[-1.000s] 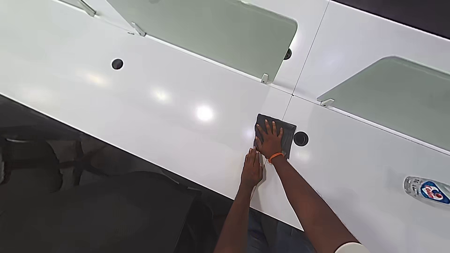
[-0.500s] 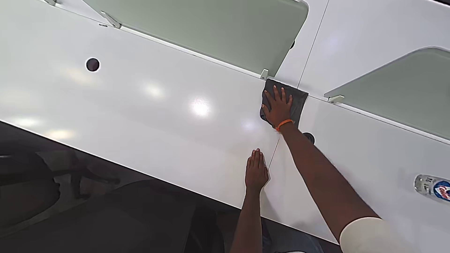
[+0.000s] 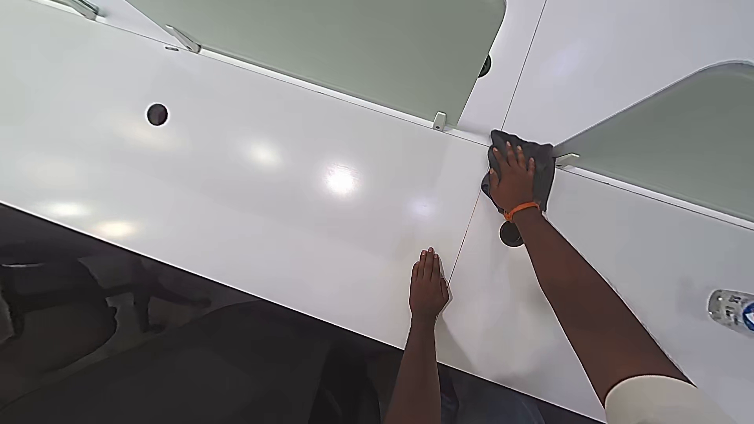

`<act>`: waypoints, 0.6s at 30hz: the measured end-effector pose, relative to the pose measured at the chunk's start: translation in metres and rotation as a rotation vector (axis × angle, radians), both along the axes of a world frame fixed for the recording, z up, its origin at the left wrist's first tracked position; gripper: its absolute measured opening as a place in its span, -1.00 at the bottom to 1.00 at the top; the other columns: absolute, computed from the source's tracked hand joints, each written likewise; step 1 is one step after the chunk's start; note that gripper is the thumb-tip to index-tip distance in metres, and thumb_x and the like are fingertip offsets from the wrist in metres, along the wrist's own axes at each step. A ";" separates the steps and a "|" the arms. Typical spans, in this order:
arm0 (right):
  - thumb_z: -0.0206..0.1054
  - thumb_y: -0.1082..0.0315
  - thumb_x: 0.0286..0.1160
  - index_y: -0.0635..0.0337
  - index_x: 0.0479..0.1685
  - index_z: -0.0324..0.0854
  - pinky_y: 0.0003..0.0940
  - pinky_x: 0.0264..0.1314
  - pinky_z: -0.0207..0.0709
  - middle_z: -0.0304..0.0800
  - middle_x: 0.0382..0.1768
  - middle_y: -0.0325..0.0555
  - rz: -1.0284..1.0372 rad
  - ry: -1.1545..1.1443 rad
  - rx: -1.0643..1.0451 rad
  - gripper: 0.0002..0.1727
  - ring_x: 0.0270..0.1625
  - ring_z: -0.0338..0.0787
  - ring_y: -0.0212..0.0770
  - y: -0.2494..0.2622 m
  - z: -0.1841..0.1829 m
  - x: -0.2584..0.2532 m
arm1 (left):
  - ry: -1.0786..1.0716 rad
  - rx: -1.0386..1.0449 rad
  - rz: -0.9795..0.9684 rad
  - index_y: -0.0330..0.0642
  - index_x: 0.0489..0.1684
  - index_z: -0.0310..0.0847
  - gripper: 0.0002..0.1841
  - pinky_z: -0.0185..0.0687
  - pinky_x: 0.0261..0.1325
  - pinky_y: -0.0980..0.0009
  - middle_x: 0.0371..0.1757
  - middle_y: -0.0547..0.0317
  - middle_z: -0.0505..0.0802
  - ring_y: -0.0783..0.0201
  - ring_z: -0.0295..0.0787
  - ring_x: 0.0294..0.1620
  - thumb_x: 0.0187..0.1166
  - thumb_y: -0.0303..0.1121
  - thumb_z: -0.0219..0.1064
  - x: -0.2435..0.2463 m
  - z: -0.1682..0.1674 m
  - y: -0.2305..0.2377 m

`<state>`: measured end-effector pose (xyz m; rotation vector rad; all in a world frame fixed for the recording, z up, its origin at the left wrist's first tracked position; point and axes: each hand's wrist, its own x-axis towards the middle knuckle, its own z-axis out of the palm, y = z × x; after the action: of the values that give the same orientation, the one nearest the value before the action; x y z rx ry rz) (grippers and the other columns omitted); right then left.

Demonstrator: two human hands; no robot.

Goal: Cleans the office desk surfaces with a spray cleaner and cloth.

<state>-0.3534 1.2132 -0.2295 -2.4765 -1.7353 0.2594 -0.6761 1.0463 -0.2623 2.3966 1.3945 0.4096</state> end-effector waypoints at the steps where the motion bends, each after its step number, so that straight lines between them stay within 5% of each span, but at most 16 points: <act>1: -0.09 0.01 0.76 -0.19 0.83 0.23 0.45 0.82 -0.23 0.05 0.89 -0.04 0.001 -0.007 -0.001 -0.37 0.92 -0.05 0.15 -0.013 0.001 0.005 | 0.001 -0.004 -0.001 -0.32 0.61 0.47 -0.41 0.19 0.77 0.08 0.73 -0.06 0.51 -0.02 0.31 0.79 0.62 -0.26 -0.08 0.001 0.000 0.000; 4: -0.03 0.17 0.76 -0.02 0.75 0.36 0.37 0.81 -0.04 0.20 0.82 0.08 0.021 0.006 -0.010 -0.42 0.87 0.12 0.22 -0.056 0.008 0.011 | 0.007 -0.014 0.001 -0.31 0.62 0.47 -0.41 0.18 0.77 0.08 0.74 -0.05 0.50 -0.01 0.30 0.80 0.62 -0.26 -0.08 0.000 0.000 0.000; 7: 0.04 0.27 0.74 0.05 0.55 0.57 0.19 0.64 0.40 0.59 0.59 0.04 0.011 0.123 -0.019 -0.54 0.64 0.56 0.09 -0.096 0.035 0.007 | 0.000 -0.012 0.014 -0.29 0.62 0.47 -0.41 0.16 0.79 0.09 0.75 -0.03 0.48 0.01 0.28 0.81 0.65 -0.26 -0.10 0.001 -0.002 0.000; 9: 0.06 0.30 0.78 0.10 0.41 0.65 0.09 0.37 0.62 0.80 0.28 0.02 -0.047 0.479 0.019 -0.62 0.30 0.79 -0.04 -0.116 0.068 0.007 | 0.001 -0.014 0.014 -0.29 0.63 0.46 -0.41 0.13 0.80 0.10 0.76 -0.03 0.47 0.01 0.26 0.82 0.66 -0.26 -0.11 0.001 -0.002 -0.001; 12: -0.03 0.18 0.77 0.00 0.38 0.62 -0.41 0.18 0.71 0.84 0.06 -0.34 -0.289 1.096 0.229 -0.59 0.05 0.80 -0.48 -0.135 0.112 0.006 | 0.002 -0.004 0.017 -0.30 0.60 0.49 -0.42 0.17 0.78 0.09 0.73 -0.06 0.50 0.00 0.32 0.79 0.65 -0.26 -0.11 0.002 -0.001 0.000; 15: -0.04 -0.04 0.77 -0.17 0.67 0.37 -0.52 0.47 0.52 0.67 0.41 -0.50 -0.364 1.197 0.281 -0.45 0.39 0.61 -0.63 -0.136 0.123 0.010 | 0.012 -0.001 0.020 -0.30 0.60 0.49 -0.42 0.21 0.76 0.05 0.73 -0.08 0.50 -0.03 0.33 0.78 0.63 -0.26 -0.09 0.002 0.001 0.000; 18: 0.04 0.18 0.83 0.07 0.79 0.26 -0.10 0.72 0.36 0.35 0.75 -0.08 -0.337 0.746 0.326 -0.43 0.73 0.42 -0.18 -0.121 0.093 0.030 | 0.015 -0.001 0.020 -0.30 0.62 0.47 -0.41 0.21 0.76 0.04 0.74 -0.07 0.49 -0.04 0.31 0.79 0.63 -0.26 -0.10 0.002 0.001 -0.001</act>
<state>-0.3231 1.0926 -0.1367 -2.0044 -0.9572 0.6906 -0.6740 1.0450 -0.2615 2.3913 1.4262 0.3972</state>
